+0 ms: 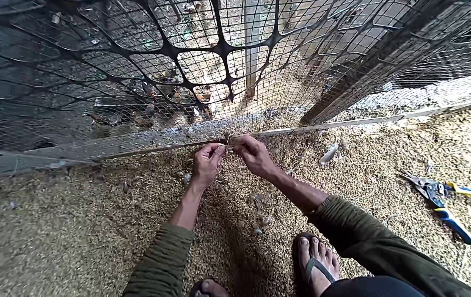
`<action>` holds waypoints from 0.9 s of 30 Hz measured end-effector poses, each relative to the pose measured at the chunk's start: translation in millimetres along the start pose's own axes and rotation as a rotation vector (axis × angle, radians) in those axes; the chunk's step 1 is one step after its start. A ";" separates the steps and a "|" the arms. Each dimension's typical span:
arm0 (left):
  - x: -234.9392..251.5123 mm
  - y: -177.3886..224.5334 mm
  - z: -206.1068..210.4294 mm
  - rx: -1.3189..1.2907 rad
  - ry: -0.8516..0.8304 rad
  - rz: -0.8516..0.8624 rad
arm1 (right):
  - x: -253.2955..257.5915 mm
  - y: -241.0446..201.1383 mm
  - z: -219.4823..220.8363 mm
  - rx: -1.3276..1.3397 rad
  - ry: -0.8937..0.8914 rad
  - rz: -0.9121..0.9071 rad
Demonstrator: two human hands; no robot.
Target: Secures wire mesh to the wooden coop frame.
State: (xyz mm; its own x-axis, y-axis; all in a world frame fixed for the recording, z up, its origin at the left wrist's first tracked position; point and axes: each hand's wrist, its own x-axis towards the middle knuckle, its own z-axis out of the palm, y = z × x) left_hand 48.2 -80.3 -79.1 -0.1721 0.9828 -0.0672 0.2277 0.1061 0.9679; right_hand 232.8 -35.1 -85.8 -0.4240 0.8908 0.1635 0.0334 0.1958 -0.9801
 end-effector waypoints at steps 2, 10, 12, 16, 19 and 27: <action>0.8 2.7 -0.6 0.138 -0.012 -0.008 | -1.7 -0.7 0.6 0.113 -0.001 0.090; 7.4 -0.1 5.7 -0.247 0.208 -0.276 | 9.7 6.6 -10.6 0.703 -0.051 0.211; 6.9 9.0 7.5 -0.431 0.197 -0.257 | 12.8 6.0 -17.9 0.455 -0.155 0.182; 10.5 26.9 18.7 -0.643 0.275 -0.257 | 23.4 5.8 -35.0 -0.147 -0.337 0.003; 16.5 30.2 21.5 -0.745 0.333 -0.265 | 34.7 7.6 -44.0 -0.443 -0.428 -0.172; 22.0 16.2 16.6 -0.397 0.180 -0.136 | 45.6 18.9 -41.7 -0.897 -0.491 -0.336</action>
State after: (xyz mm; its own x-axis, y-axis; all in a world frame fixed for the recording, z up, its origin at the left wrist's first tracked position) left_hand 64.0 -54.4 -68.9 -0.3466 0.9183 -0.1914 -0.1878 0.1320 0.9733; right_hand 251.9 26.3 -92.1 -0.8455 0.5124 0.1500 0.4146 0.8071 -0.4203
